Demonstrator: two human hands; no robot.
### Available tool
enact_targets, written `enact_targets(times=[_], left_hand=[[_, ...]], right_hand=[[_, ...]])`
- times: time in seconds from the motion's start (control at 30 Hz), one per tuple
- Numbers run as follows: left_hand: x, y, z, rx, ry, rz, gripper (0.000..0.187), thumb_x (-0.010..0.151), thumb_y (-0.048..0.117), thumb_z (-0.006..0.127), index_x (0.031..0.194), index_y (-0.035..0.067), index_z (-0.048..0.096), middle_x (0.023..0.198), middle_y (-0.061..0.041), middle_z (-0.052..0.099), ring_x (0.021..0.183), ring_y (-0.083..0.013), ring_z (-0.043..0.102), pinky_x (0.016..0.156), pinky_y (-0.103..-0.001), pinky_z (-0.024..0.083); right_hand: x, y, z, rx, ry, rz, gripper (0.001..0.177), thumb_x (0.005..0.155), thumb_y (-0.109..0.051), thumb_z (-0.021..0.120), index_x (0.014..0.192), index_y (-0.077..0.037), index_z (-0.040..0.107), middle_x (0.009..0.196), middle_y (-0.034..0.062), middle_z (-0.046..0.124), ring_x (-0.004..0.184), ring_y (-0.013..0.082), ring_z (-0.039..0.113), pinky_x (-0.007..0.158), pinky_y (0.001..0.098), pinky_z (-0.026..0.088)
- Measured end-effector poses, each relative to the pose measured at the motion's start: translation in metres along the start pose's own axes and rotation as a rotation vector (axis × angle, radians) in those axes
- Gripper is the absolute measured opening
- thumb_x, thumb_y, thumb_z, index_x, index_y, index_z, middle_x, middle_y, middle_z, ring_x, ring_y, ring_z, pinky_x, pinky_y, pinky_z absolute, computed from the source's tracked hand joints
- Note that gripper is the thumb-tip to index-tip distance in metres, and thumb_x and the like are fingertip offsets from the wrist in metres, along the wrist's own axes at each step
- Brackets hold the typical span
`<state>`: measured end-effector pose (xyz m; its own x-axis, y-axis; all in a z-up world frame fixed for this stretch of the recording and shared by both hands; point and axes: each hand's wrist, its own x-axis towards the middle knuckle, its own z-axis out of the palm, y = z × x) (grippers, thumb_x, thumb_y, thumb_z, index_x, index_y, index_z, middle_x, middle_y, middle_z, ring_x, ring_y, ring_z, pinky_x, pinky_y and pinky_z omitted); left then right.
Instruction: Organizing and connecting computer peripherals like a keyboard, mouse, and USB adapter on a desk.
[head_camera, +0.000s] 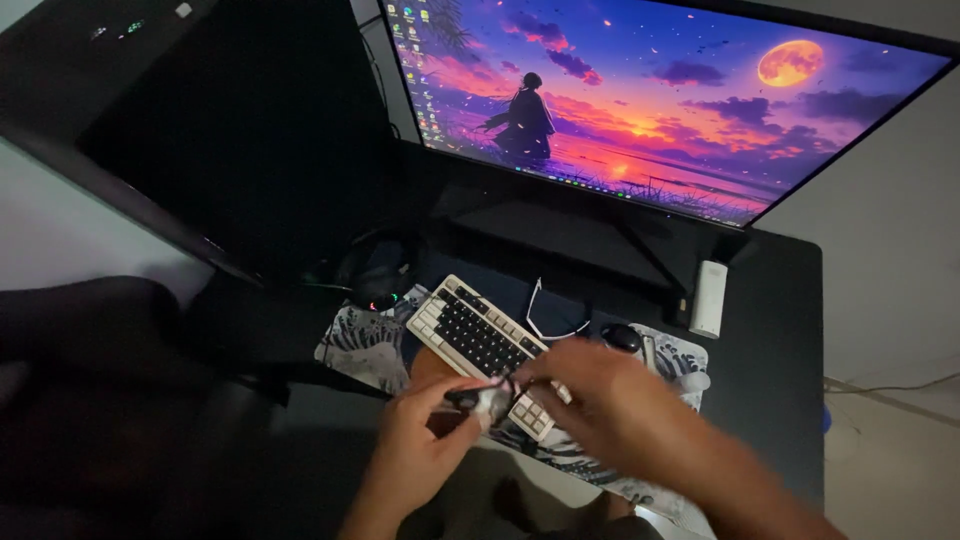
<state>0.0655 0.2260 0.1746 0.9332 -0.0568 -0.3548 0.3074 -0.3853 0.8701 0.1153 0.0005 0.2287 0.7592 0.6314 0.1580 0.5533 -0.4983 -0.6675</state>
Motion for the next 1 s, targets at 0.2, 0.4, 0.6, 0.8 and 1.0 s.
enact_targets(times=[0.2, 0.4, 0.6, 0.8, 1.0], left_hand=[[-0.007, -0.016, -0.006, -0.245, -0.079, 0.120, 0.039, 0.079, 0.016, 0.080, 0.118, 0.010, 0.078, 0.114, -0.004, 0.080, 0.099, -0.0133, 0.078, 0.082, -0.026, 0.065], [-0.004, -0.025, 0.014, -0.746, -0.065, -0.138, 0.045, 0.074, 0.002, 0.080, 0.119, -0.002, 0.074, 0.110, -0.020, 0.079, 0.102, -0.0293, 0.076, 0.096, -0.040, 0.059], [0.010, -0.009, 0.031, -0.801, 0.128, 0.049, 0.021, 0.081, 0.000, 0.081, 0.101, 0.002, 0.073, 0.088, -0.012, 0.074, 0.078, -0.0218, 0.070, 0.076, -0.036, 0.060], [0.018, -0.006, 0.032, -0.164, 0.366, 0.317, 0.026, 0.078, 0.018, 0.085, 0.101, 0.008, 0.078, 0.097, -0.007, 0.082, 0.084, -0.0142, 0.082, 0.073, -0.025, 0.070], [0.008, 0.003, 0.019, -0.041, 0.151, 0.147, 0.037, 0.080, 0.025, 0.082, 0.115, 0.014, 0.077, 0.116, -0.003, 0.076, 0.104, -0.0129, 0.077, 0.084, -0.027, 0.069]], right_hand=[[0.007, 0.026, 0.006, 0.315, 0.146, 0.125, 0.009, 0.091, -0.019, 0.075, 0.095, -0.016, 0.082, 0.084, -0.0031, 0.075, 0.068, 0.0067, 0.065, 0.062, 0.0249, 0.048], [-0.012, 0.036, 0.066, 0.783, 0.210, 0.753, 0.020, 0.094, -0.016, 0.071, 0.102, -0.005, 0.086, 0.074, 0.0096, 0.072, 0.062, 0.0192, 0.059, 0.055, 0.0286, 0.049], [-0.049, 0.035, 0.118, 0.958, 0.087, 0.371, 0.034, 0.098, -0.017, 0.061, 0.128, -0.006, 0.075, 0.088, 0.0103, 0.081, 0.076, 0.0168, 0.075, 0.070, 0.0285, 0.065], [-0.037, -0.012, 0.058, 0.305, -0.155, 0.432, 0.023, 0.094, -0.021, 0.067, 0.116, -0.022, 0.075, 0.089, -0.0045, 0.082, 0.071, 0.0078, 0.068, 0.066, 0.0243, 0.053], [-0.048, 0.006, 0.031, -0.042, -0.028, -0.002, 0.046, 0.084, -0.003, 0.063, 0.128, -0.016, 0.069, 0.112, 0.0055, 0.077, 0.091, 0.0216, 0.078, 0.071, 0.0352, 0.061]])
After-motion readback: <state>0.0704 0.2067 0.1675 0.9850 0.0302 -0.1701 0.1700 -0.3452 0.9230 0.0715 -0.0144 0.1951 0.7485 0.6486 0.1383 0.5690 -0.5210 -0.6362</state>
